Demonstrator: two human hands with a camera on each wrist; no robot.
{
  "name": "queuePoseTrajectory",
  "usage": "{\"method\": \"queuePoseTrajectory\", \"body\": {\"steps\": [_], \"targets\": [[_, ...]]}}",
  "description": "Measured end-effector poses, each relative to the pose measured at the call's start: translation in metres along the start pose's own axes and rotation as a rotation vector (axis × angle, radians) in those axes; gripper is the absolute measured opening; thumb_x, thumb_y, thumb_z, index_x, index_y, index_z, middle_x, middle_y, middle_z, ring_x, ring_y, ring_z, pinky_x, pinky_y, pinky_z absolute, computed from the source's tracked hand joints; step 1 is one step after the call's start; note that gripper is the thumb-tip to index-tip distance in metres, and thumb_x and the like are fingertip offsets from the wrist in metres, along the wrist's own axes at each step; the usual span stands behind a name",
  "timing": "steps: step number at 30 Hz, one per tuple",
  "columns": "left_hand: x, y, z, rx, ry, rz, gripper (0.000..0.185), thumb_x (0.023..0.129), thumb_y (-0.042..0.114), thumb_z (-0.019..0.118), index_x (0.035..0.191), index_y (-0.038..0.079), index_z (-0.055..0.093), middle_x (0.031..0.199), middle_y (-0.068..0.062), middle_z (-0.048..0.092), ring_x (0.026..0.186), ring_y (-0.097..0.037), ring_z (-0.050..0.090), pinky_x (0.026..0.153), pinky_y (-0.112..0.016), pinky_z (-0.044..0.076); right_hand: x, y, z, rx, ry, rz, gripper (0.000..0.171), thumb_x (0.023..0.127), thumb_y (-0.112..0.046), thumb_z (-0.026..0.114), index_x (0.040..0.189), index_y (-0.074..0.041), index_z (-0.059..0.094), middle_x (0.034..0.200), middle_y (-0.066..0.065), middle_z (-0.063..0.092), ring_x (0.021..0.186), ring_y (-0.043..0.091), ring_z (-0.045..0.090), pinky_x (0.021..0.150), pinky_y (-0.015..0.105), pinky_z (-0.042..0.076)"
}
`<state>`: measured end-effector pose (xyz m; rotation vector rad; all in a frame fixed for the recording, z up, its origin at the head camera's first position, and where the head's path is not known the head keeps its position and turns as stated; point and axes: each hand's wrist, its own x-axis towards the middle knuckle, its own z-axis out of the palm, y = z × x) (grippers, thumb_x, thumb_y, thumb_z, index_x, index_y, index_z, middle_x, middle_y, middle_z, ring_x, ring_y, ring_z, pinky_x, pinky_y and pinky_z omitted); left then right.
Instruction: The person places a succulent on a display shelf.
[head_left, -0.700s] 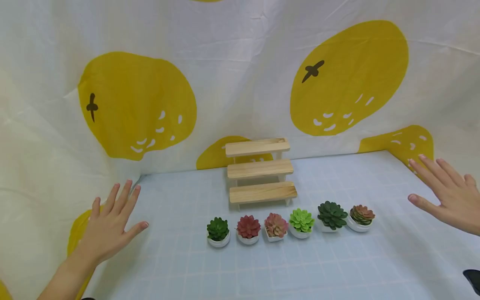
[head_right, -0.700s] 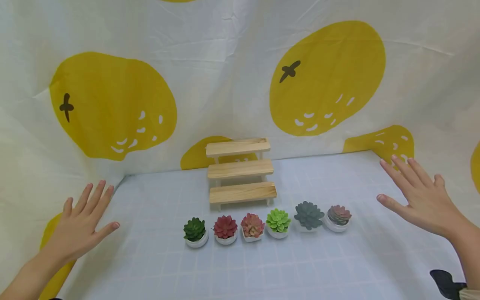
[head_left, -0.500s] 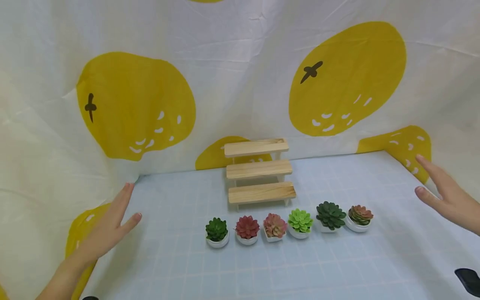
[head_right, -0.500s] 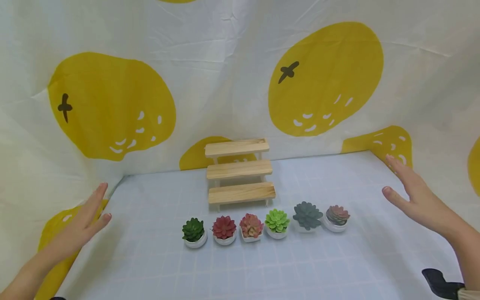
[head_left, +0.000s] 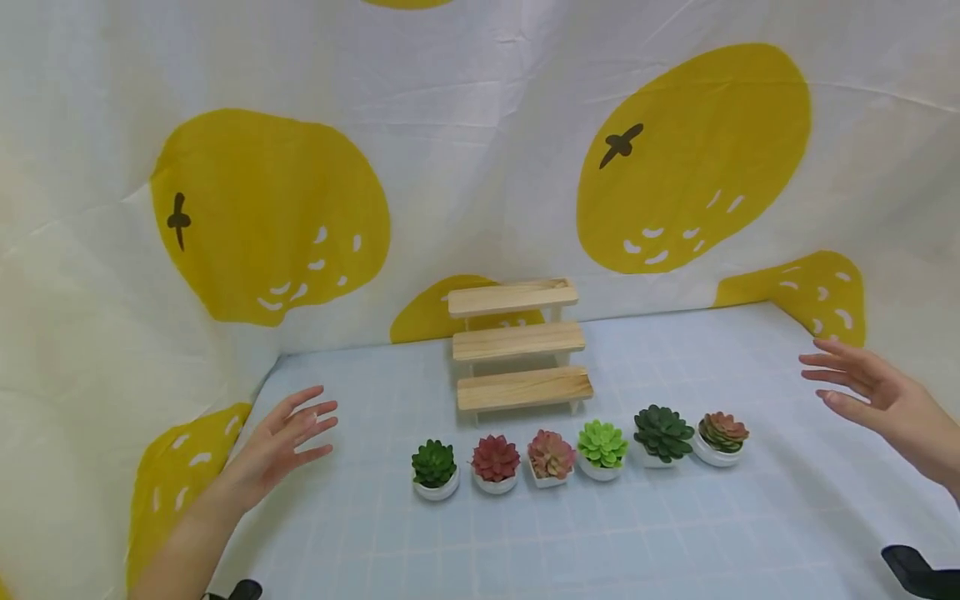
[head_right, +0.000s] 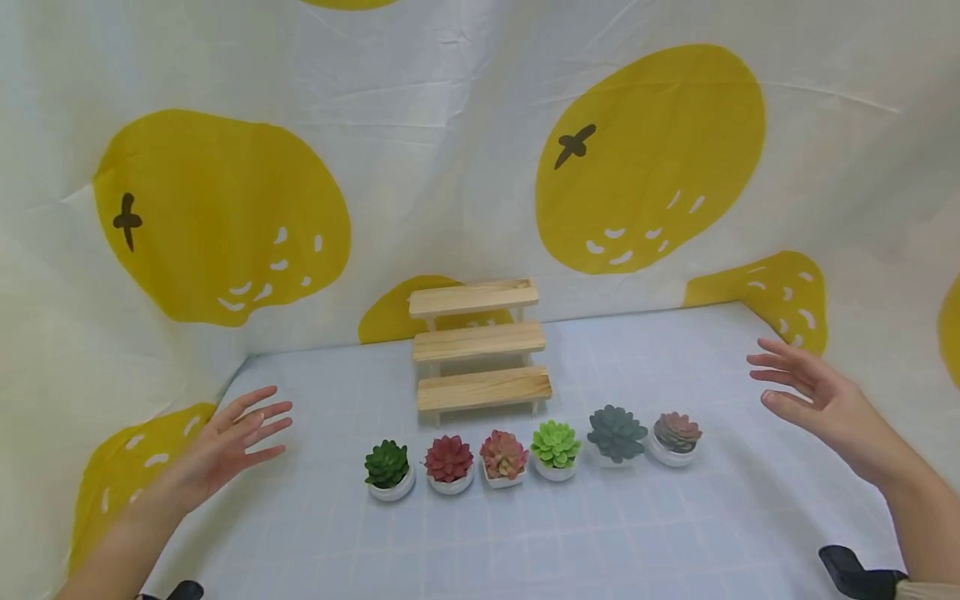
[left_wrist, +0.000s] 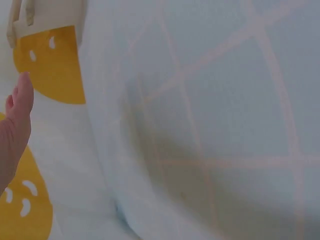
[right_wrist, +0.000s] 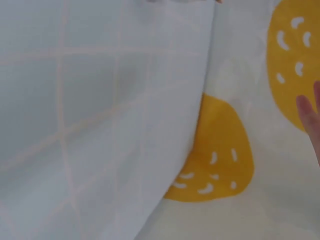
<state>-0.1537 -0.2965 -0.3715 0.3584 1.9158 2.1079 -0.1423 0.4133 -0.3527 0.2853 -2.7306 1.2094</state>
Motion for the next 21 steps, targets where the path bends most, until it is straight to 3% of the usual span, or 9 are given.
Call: {"method": "queuePoseTrajectory", "body": {"steps": [6, 11, 21], "targets": [[0.027, -0.023, 0.007, 0.055, 0.057, -0.154, 0.041, 0.1, 0.02, 0.043, 0.139, 0.015, 0.031, 0.131, -0.004, 0.049, 0.116, -0.017, 0.052, 0.091, -0.035, 0.048, -0.003, 0.017, 0.014, 0.098, -0.061, -0.021, 0.068, 0.091, 0.001, 0.056, 0.148, -0.022, 0.026, 0.119, -0.031, 0.045, 0.102, -0.017, 0.045, 0.066, 0.01, 0.044], [0.046, -0.036, 0.015, 0.043, 0.025, -0.152, 0.046, 0.099, 0.016, 0.045, 0.141, 0.012, 0.027, 0.139, -0.015, 0.039, 0.124, -0.029, 0.044, 0.094, -0.037, 0.046, -0.005, 0.022, 0.024, 0.117, -0.103, 0.012, 0.067, 0.09, -0.001, 0.057, 0.146, -0.022, 0.028, 0.118, -0.031, 0.047, 0.102, -0.016, 0.047, 0.067, 0.012, 0.047], [0.071, -0.054, 0.031, -0.031, -0.014, -0.172, 0.052, 0.098, 0.011, 0.046, 0.144, 0.006, 0.021, 0.142, -0.025, 0.031, 0.125, -0.032, 0.042, 0.095, -0.037, 0.045, -0.009, 0.032, 0.038, 0.2, -0.192, 0.005, 0.067, 0.089, 0.004, 0.056, 0.146, -0.018, 0.029, 0.122, -0.028, 0.048, 0.106, -0.012, 0.048, 0.07, 0.018, 0.05]]}}
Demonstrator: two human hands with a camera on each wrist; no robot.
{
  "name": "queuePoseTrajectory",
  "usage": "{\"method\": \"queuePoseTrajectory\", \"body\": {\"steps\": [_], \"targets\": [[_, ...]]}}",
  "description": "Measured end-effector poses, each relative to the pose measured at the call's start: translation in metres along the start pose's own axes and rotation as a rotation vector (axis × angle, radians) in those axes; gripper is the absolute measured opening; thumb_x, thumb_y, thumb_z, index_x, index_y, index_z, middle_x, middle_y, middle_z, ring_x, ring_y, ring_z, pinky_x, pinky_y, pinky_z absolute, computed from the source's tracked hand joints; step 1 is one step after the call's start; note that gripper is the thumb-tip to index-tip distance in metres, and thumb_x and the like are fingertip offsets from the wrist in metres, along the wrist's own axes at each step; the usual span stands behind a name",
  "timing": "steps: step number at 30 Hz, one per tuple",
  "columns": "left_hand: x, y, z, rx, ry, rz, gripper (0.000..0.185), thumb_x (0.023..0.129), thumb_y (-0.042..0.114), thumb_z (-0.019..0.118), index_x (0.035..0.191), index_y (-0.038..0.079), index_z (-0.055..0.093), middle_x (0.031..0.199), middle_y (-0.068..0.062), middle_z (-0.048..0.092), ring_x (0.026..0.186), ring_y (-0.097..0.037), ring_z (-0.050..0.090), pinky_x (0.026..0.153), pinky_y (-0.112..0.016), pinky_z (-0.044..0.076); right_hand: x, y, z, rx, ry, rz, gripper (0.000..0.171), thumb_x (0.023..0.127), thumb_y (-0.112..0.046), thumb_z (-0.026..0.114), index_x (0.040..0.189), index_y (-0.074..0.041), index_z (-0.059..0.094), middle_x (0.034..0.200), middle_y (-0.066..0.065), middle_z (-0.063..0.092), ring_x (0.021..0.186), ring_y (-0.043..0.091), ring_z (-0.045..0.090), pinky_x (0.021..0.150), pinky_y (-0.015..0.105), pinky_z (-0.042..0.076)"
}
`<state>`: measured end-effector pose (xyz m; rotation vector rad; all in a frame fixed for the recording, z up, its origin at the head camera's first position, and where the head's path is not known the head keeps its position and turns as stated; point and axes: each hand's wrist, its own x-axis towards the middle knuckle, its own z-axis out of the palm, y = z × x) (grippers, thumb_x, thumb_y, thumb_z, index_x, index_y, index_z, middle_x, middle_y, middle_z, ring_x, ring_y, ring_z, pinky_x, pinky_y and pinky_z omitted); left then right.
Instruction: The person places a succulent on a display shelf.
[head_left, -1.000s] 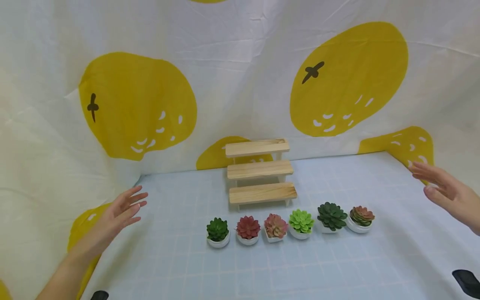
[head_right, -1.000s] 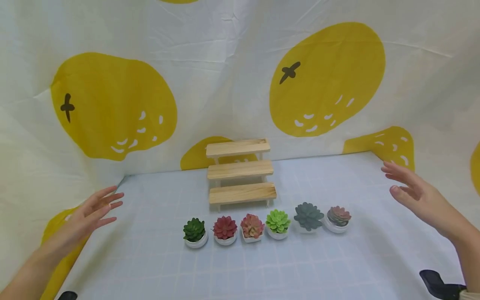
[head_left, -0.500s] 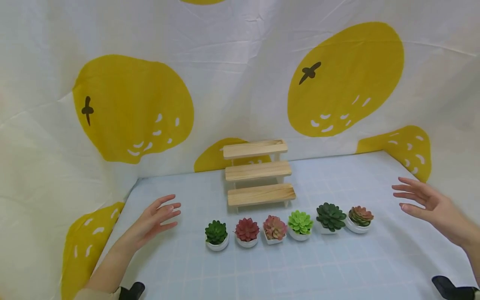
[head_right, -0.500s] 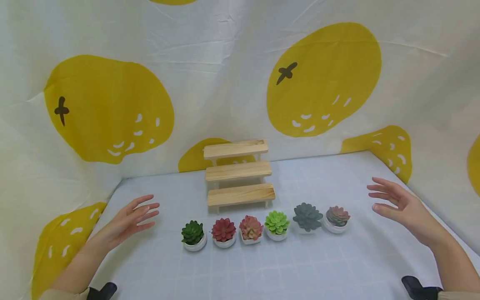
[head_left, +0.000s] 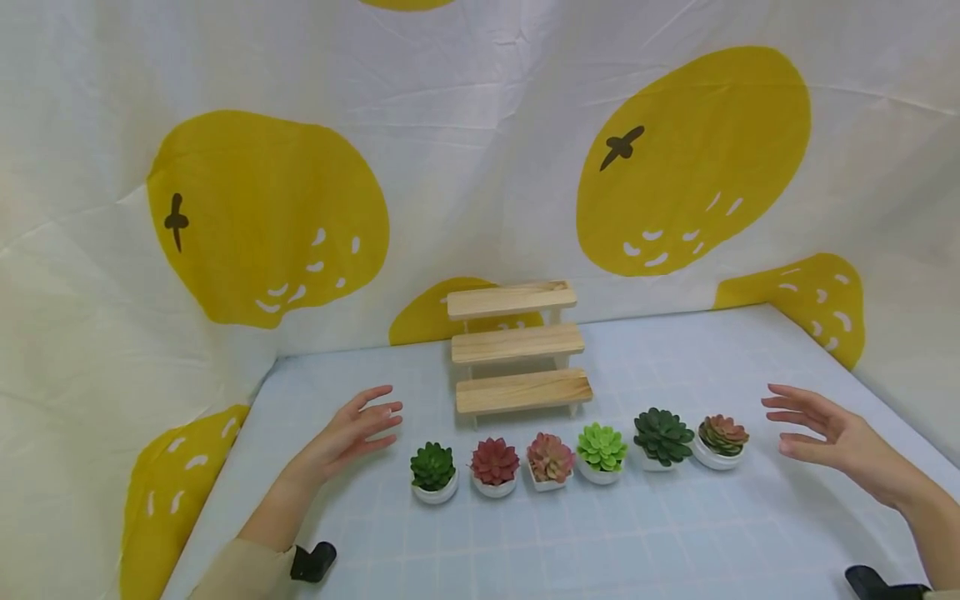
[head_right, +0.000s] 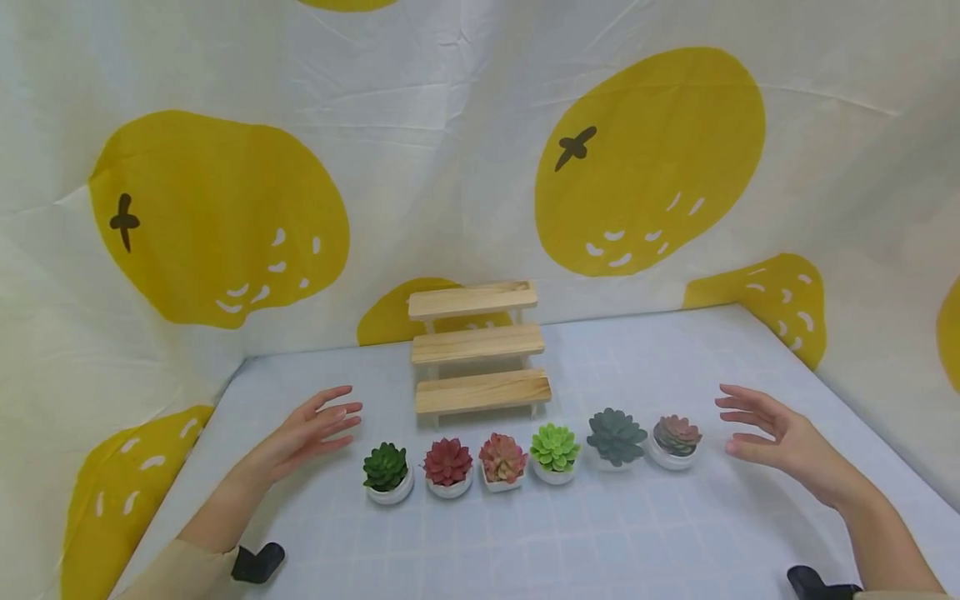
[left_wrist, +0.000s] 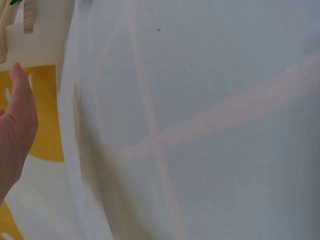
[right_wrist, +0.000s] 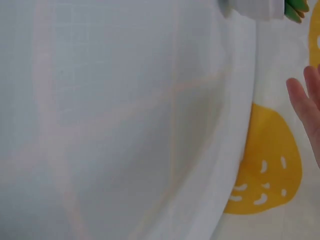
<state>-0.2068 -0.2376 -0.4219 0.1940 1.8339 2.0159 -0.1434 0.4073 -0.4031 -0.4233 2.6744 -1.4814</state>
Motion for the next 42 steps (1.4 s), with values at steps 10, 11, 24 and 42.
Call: {"method": "queuePoseTrajectory", "body": {"steps": [10, 11, 24, 42], "targets": [[0.024, -0.006, 0.017, -0.041, -0.02, -0.02, 0.059, 0.098, 0.009, 0.046, 0.146, 0.002, 0.014, 0.144, -0.029, 0.026, 0.126, -0.035, 0.039, 0.095, -0.038, 0.044, 0.006, 0.002, 0.013, -0.013, -0.056, 0.012, 0.067, 0.087, 0.001, 0.06, 0.145, -0.012, 0.029, 0.123, -0.024, 0.048, 0.105, -0.009, 0.049, 0.071, 0.019, 0.048], [0.026, -0.006, 0.019, -0.039, -0.026, -0.019, 0.059, 0.098, 0.009, 0.046, 0.146, 0.002, 0.013, 0.143, -0.03, 0.026, 0.126, -0.035, 0.039, 0.096, -0.039, 0.044, 0.007, 0.001, 0.014, -0.012, -0.061, 0.006, 0.067, 0.086, 0.001, 0.061, 0.145, -0.011, 0.029, 0.123, -0.023, 0.049, 0.105, -0.009, 0.049, 0.072, 0.019, 0.048], [0.049, -0.009, 0.039, -0.07, -0.024, -0.071, 0.058, 0.096, 0.008, 0.049, 0.145, 0.0, 0.018, 0.141, -0.029, 0.03, 0.119, -0.029, 0.047, 0.096, -0.039, 0.043, 0.014, 0.005, 0.025, 0.017, -0.134, -0.011, 0.068, 0.083, 0.0, 0.065, 0.141, 0.0, 0.03, 0.122, -0.021, 0.052, 0.105, -0.007, 0.05, 0.079, 0.019, 0.049], [0.068, -0.011, 0.056, -0.076, -0.022, -0.106, 0.058, 0.092, 0.002, 0.053, 0.143, 0.0, 0.026, 0.137, -0.029, 0.036, 0.099, -0.017, 0.057, 0.093, -0.04, 0.046, 0.024, 0.011, 0.034, -0.029, -0.135, -0.002, 0.067, 0.079, -0.006, 0.072, 0.136, 0.002, 0.038, 0.118, -0.026, 0.051, 0.099, -0.003, 0.049, 0.078, 0.018, 0.049]]}}
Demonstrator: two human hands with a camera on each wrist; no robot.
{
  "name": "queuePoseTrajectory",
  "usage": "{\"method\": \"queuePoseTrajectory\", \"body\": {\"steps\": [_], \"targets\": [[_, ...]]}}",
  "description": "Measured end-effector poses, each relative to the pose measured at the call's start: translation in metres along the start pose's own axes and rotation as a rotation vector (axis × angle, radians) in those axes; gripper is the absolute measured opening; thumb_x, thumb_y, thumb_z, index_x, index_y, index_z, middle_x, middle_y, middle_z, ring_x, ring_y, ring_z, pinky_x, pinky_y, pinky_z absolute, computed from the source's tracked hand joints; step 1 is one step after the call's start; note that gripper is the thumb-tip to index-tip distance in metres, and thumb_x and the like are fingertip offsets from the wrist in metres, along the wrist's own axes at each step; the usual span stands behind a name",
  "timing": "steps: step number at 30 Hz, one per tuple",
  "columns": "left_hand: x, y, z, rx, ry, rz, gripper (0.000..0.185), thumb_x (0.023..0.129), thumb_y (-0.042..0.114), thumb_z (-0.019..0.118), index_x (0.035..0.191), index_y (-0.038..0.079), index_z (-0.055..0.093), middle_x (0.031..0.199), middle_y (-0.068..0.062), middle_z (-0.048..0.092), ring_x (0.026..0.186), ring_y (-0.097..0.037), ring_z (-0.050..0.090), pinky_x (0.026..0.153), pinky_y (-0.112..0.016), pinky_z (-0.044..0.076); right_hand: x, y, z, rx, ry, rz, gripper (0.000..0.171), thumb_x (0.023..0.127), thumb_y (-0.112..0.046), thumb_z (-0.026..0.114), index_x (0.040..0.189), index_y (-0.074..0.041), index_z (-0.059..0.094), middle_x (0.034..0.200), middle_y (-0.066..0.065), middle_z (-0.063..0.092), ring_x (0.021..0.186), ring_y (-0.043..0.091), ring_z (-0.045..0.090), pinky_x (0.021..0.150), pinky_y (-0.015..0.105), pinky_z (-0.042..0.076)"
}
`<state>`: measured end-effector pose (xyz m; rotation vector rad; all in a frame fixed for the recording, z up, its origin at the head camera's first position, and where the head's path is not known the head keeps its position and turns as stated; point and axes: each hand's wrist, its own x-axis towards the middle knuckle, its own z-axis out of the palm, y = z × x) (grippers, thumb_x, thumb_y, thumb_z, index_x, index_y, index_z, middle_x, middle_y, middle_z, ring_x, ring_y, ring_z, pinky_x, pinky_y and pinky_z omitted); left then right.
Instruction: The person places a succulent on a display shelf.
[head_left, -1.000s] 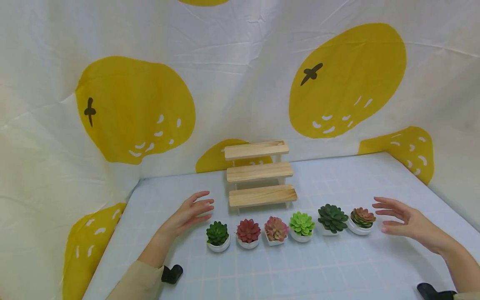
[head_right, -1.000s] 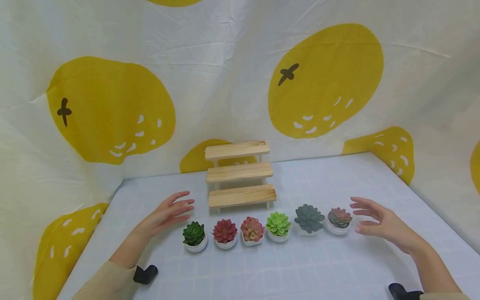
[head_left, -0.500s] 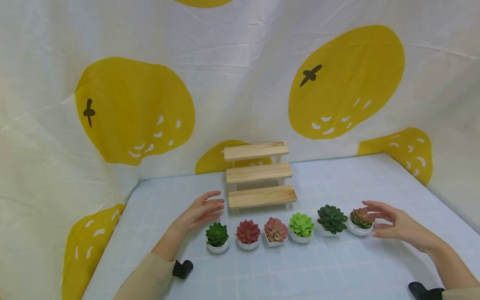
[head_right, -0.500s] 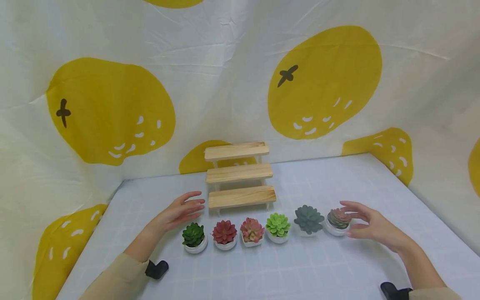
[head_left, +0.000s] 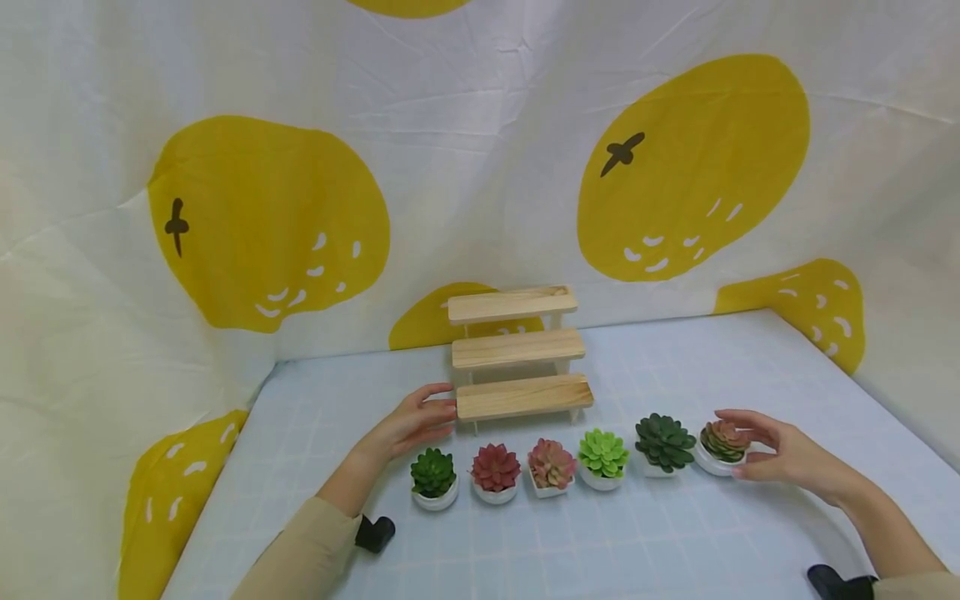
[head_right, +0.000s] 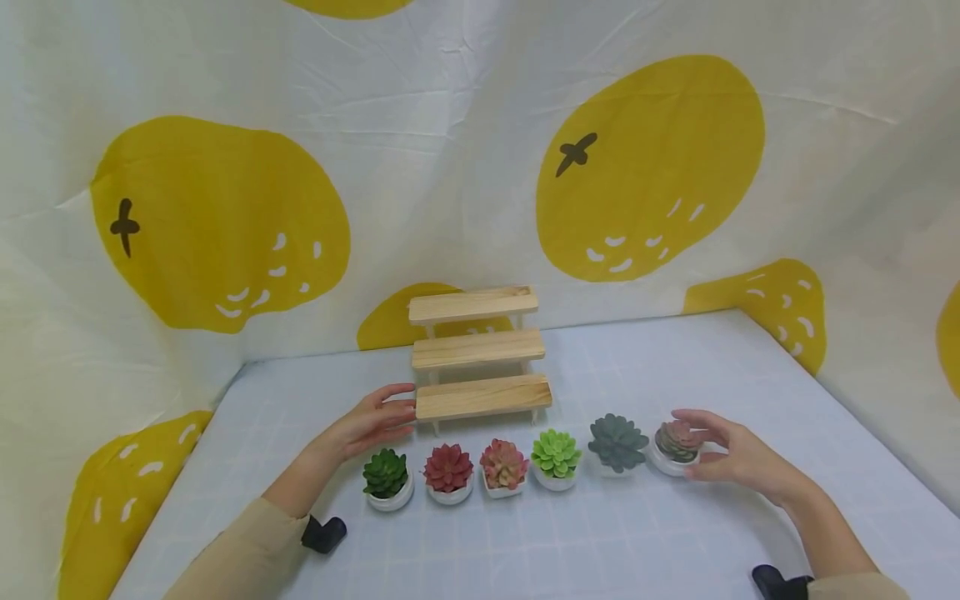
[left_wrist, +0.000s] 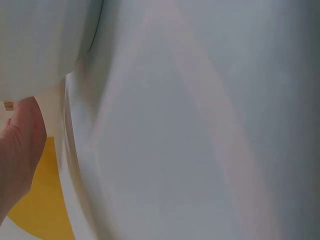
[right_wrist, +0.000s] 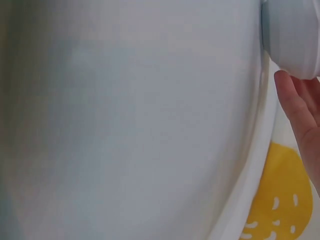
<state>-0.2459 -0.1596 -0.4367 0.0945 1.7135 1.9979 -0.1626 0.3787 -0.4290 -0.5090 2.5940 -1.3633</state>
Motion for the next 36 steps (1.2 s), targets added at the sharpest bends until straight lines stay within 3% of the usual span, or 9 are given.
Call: {"method": "queuePoseTrajectory", "body": {"steps": [10, 16, 23, 27, 30, 33, 36], "targets": [[0.003, 0.001, 0.004, 0.006, 0.001, -0.025, 0.055, 0.093, 0.002, 0.053, 0.142, 0.001, 0.029, 0.136, -0.026, 0.038, 0.098, -0.017, 0.057, 0.091, -0.039, 0.047, 0.004, 0.0, 0.005, -0.038, 0.022, 0.006, 0.058, 0.075, -0.008, 0.077, 0.125, 0.001, 0.049, 0.11, -0.02, 0.056, 0.1, -0.012, 0.044, 0.075, 0.016, 0.047], [0.007, 0.0, 0.005, -0.003, 0.007, -0.031, 0.055, 0.092, 0.0, 0.053, 0.143, 0.001, 0.03, 0.131, -0.024, 0.043, 0.093, -0.016, 0.058, 0.087, -0.034, 0.051, 0.007, -0.001, 0.004, -0.023, 0.001, 0.027, 0.065, 0.074, -0.01, 0.077, 0.128, 0.005, 0.045, 0.113, -0.027, 0.051, 0.101, -0.015, 0.042, 0.077, 0.016, 0.048], [0.01, 0.002, 0.009, -0.02, 0.04, -0.037, 0.056, 0.09, -0.004, 0.053, 0.142, 0.001, 0.031, 0.125, -0.021, 0.048, 0.089, -0.015, 0.059, 0.081, -0.03, 0.053, 0.011, -0.005, 0.003, -0.09, 0.01, 0.077, 0.063, 0.073, -0.016, 0.079, 0.126, 0.0, 0.049, 0.114, -0.002, 0.057, 0.1, -0.015, 0.041, 0.077, 0.017, 0.048], [0.012, 0.003, 0.011, -0.019, 0.059, -0.055, 0.056, 0.09, -0.004, 0.053, 0.142, 0.002, 0.032, 0.129, -0.023, 0.044, 0.089, -0.015, 0.059, 0.081, -0.03, 0.053, 0.01, -0.007, -0.002, -0.14, 0.023, 0.114, 0.062, 0.074, -0.018, 0.078, 0.126, -0.002, 0.049, 0.112, 0.001, 0.058, 0.097, -0.015, 0.041, 0.074, 0.019, 0.047], [0.013, 0.003, 0.011, -0.027, 0.061, -0.059, 0.056, 0.09, -0.004, 0.053, 0.142, 0.002, 0.032, 0.132, -0.025, 0.042, 0.09, -0.016, 0.058, 0.081, -0.03, 0.053, 0.011, -0.011, -0.006, -0.167, 0.026, 0.144, 0.061, 0.076, -0.019, 0.077, 0.127, -0.003, 0.048, 0.113, 0.003, 0.057, 0.098, -0.008, 0.044, 0.073, 0.024, 0.047], [0.013, 0.004, 0.011, -0.039, 0.067, -0.062, 0.056, 0.09, -0.005, 0.052, 0.142, 0.001, 0.031, 0.133, -0.025, 0.041, 0.09, -0.016, 0.058, 0.079, -0.029, 0.053, 0.012, -0.014, -0.008, -0.179, 0.021, 0.152, 0.061, 0.078, -0.019, 0.075, 0.129, -0.001, 0.046, 0.116, 0.01, 0.055, 0.107, 0.014, 0.049, 0.078, 0.037, 0.049], [0.012, 0.004, 0.012, -0.04, 0.071, -0.069, 0.056, 0.091, -0.005, 0.052, 0.142, 0.001, 0.031, 0.133, -0.025, 0.041, 0.089, -0.015, 0.058, 0.078, -0.027, 0.053, 0.014, -0.018, -0.009, -0.167, 0.036, 0.161, 0.062, 0.078, -0.019, 0.074, 0.13, 0.0, 0.044, 0.119, 0.013, 0.053, 0.114, 0.04, 0.044, 0.083, 0.055, 0.045]]}}
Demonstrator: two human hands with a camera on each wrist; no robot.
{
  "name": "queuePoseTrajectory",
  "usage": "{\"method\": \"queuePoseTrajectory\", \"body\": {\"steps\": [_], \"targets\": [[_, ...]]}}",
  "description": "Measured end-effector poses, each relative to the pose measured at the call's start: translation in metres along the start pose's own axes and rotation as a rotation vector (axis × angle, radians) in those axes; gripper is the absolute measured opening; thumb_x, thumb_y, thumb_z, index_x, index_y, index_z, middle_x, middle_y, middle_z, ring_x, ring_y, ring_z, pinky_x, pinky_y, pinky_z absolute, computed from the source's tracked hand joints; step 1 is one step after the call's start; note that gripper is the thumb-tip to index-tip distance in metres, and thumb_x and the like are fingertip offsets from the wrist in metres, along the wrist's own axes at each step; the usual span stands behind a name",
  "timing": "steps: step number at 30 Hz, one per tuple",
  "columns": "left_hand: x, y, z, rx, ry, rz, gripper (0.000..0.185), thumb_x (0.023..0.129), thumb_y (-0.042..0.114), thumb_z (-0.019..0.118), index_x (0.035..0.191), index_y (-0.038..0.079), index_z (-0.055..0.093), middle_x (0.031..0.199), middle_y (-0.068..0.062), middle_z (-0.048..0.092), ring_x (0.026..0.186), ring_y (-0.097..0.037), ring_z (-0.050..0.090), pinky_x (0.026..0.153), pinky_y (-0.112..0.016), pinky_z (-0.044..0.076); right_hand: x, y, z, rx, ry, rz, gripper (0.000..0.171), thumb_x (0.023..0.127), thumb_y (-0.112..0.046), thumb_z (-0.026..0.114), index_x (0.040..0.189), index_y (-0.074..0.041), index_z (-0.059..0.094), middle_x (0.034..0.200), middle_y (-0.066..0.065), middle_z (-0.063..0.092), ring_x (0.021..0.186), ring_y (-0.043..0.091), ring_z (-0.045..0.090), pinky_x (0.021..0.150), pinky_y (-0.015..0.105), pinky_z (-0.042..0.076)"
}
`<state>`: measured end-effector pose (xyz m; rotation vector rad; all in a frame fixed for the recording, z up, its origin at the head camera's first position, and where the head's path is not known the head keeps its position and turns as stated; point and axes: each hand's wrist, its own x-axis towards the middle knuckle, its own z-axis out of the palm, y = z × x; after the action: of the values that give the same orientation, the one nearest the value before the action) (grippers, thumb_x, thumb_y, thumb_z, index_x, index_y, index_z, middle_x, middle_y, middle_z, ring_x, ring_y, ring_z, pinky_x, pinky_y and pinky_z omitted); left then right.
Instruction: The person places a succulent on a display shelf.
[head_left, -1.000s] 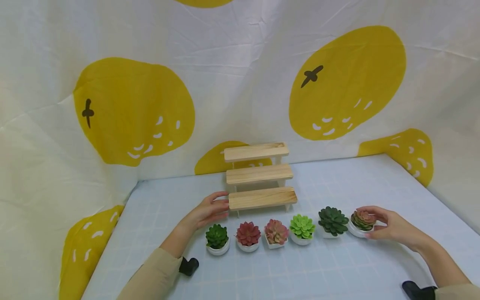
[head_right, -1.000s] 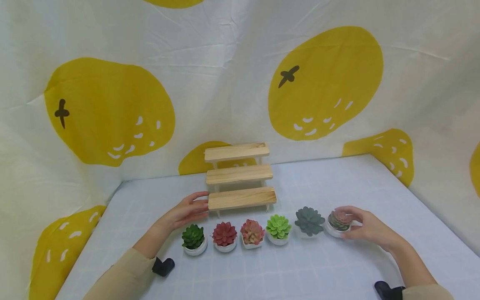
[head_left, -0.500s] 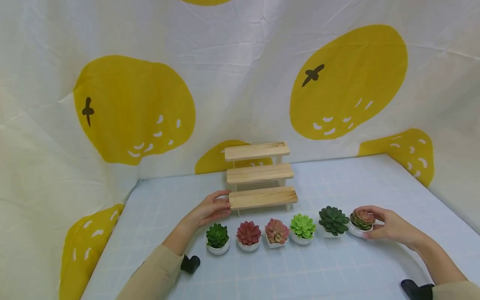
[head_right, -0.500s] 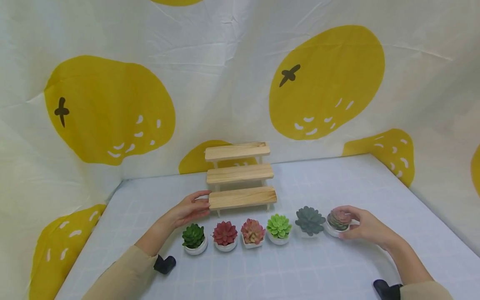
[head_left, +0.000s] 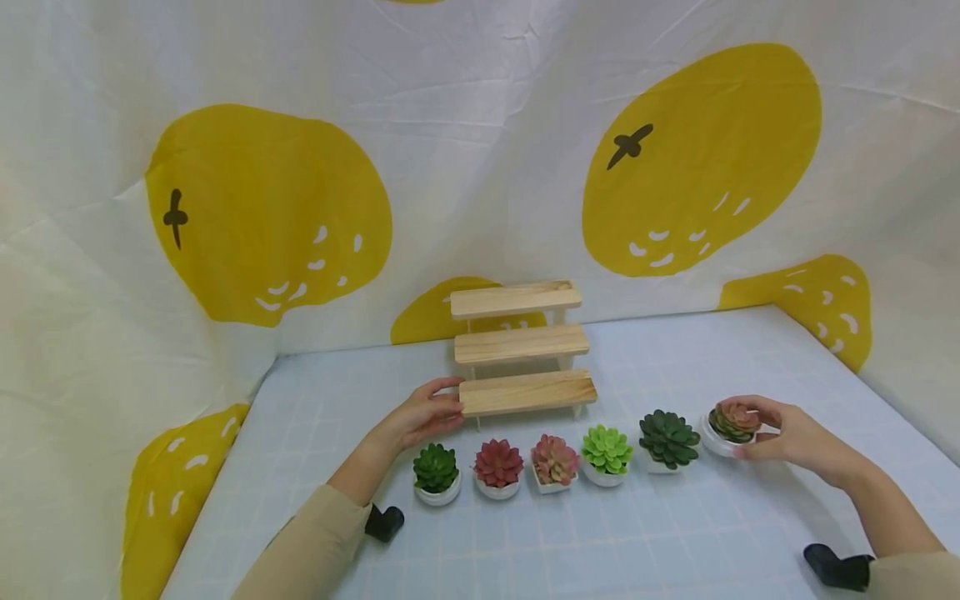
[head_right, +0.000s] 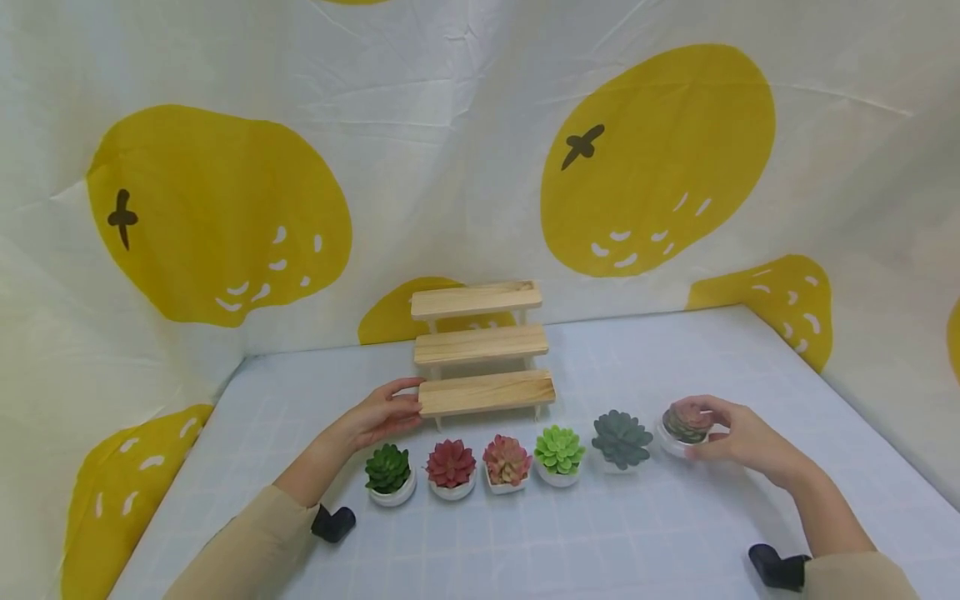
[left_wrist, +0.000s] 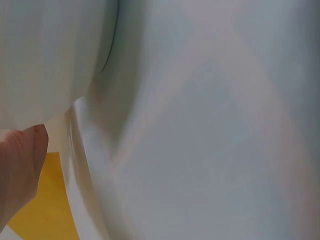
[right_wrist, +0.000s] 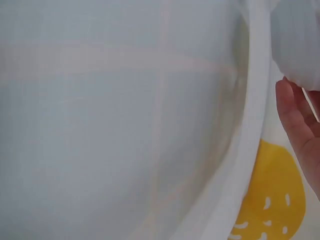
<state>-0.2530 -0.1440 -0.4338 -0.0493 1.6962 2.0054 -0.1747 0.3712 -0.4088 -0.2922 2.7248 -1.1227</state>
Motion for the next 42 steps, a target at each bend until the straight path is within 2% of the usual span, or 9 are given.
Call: {"method": "queuePoseTrajectory", "body": {"steps": [3, 8, 16, 20, 25, 29, 33, 39, 42], "targets": [[-0.001, 0.0, 0.0, 0.009, -0.004, 0.005, 0.056, 0.091, -0.005, 0.051, 0.143, 0.001, 0.03, 0.133, -0.025, 0.041, 0.089, -0.015, 0.058, 0.079, -0.027, 0.053, 0.002, -0.004, -0.004, 0.03, 0.012, 0.012, 0.062, 0.08, -0.02, 0.072, 0.131, -0.001, 0.043, 0.122, 0.015, 0.051, 0.118, 0.051, 0.034, 0.084, 0.067, 0.037], [-0.002, 0.0, 0.0, 0.017, -0.013, 0.014, 0.056, 0.091, -0.005, 0.051, 0.143, 0.0, 0.03, 0.134, -0.025, 0.04, 0.09, -0.015, 0.057, 0.08, -0.027, 0.052, 0.007, -0.014, -0.011, 0.061, 0.026, 0.016, 0.063, 0.081, -0.021, 0.071, 0.132, -0.001, 0.041, 0.126, 0.016, 0.046, 0.122, 0.055, 0.025, 0.084, 0.074, 0.028], [-0.003, 0.001, 0.0, 0.078, -0.033, 0.064, 0.055, 0.09, -0.005, 0.054, 0.14, -0.003, 0.032, 0.115, -0.018, 0.053, 0.086, -0.014, 0.058, 0.079, -0.028, 0.053, 0.021, -0.037, -0.026, 0.055, 0.067, -0.026, 0.062, 0.083, -0.024, 0.07, 0.134, -0.006, 0.039, 0.117, -0.013, 0.044, 0.124, 0.05, 0.025, 0.087, 0.074, 0.027], [-0.004, 0.001, 0.001, 0.08, -0.038, 0.069, 0.055, 0.09, -0.005, 0.053, 0.14, -0.003, 0.032, 0.112, -0.015, 0.053, 0.086, -0.013, 0.058, 0.08, -0.028, 0.053, 0.029, -0.05, -0.035, 0.081, 0.068, -0.046, 0.06, 0.084, -0.022, 0.069, 0.134, -0.007, 0.039, 0.115, -0.017, 0.043, 0.125, 0.047, 0.025, 0.089, 0.073, 0.027], [-0.003, 0.0, 0.001, 0.085, -0.019, 0.07, 0.053, 0.09, -0.005, 0.053, 0.139, -0.002, 0.033, 0.115, -0.017, 0.053, 0.087, -0.013, 0.058, 0.081, -0.029, 0.052, 0.041, -0.067, -0.046, 0.086, 0.064, -0.071, 0.062, 0.083, -0.017, 0.07, 0.134, -0.006, 0.039, 0.116, -0.014, 0.047, 0.12, 0.038, 0.031, 0.091, 0.066, 0.034], [-0.003, -0.001, 0.001, 0.088, -0.007, 0.072, 0.053, 0.09, -0.005, 0.054, 0.139, -0.001, 0.034, 0.118, -0.019, 0.053, 0.087, -0.014, 0.058, 0.082, -0.03, 0.052, 0.051, -0.084, -0.051, 0.08, 0.015, -0.074, 0.066, 0.082, -0.018, 0.071, 0.136, -0.003, 0.036, 0.125, 0.006, 0.046, 0.121, 0.04, 0.03, 0.093, 0.067, 0.031], [-0.003, -0.002, 0.002, 0.085, -0.006, 0.074, 0.054, 0.089, -0.005, 0.054, 0.139, -0.001, 0.034, 0.117, -0.018, 0.053, 0.086, -0.014, 0.058, 0.081, -0.029, 0.053, 0.06, -0.102, -0.05, 0.076, -0.005, -0.077, 0.067, 0.082, -0.019, 0.07, 0.137, -0.002, 0.035, 0.128, 0.018, 0.043, 0.118, 0.037, 0.035, 0.093, 0.06, 0.038], [-0.003, -0.002, 0.001, 0.085, -0.013, 0.072, 0.054, 0.09, -0.004, 0.054, 0.14, -0.001, 0.034, 0.118, -0.019, 0.053, 0.087, -0.014, 0.058, 0.081, -0.029, 0.052, 0.074, -0.125, -0.049, 0.099, 0.008, -0.073, 0.065, 0.084, -0.02, 0.069, 0.137, 0.0, 0.035, 0.124, 0.014, 0.045, 0.105, 0.024, 0.045, 0.082, 0.029, 0.047], [-0.004, -0.002, 0.001, 0.081, -0.015, 0.068, 0.054, 0.09, -0.004, 0.054, 0.14, -0.001, 0.033, 0.119, -0.019, 0.052, 0.088, -0.014, 0.058, 0.082, -0.03, 0.052, 0.082, -0.135, -0.047, 0.12, 0.004, -0.063, 0.066, 0.085, -0.022, 0.068, 0.137, 0.0, 0.034, 0.123, 0.015, 0.044, 0.103, 0.024, 0.045, 0.08, 0.026, 0.047]]}}
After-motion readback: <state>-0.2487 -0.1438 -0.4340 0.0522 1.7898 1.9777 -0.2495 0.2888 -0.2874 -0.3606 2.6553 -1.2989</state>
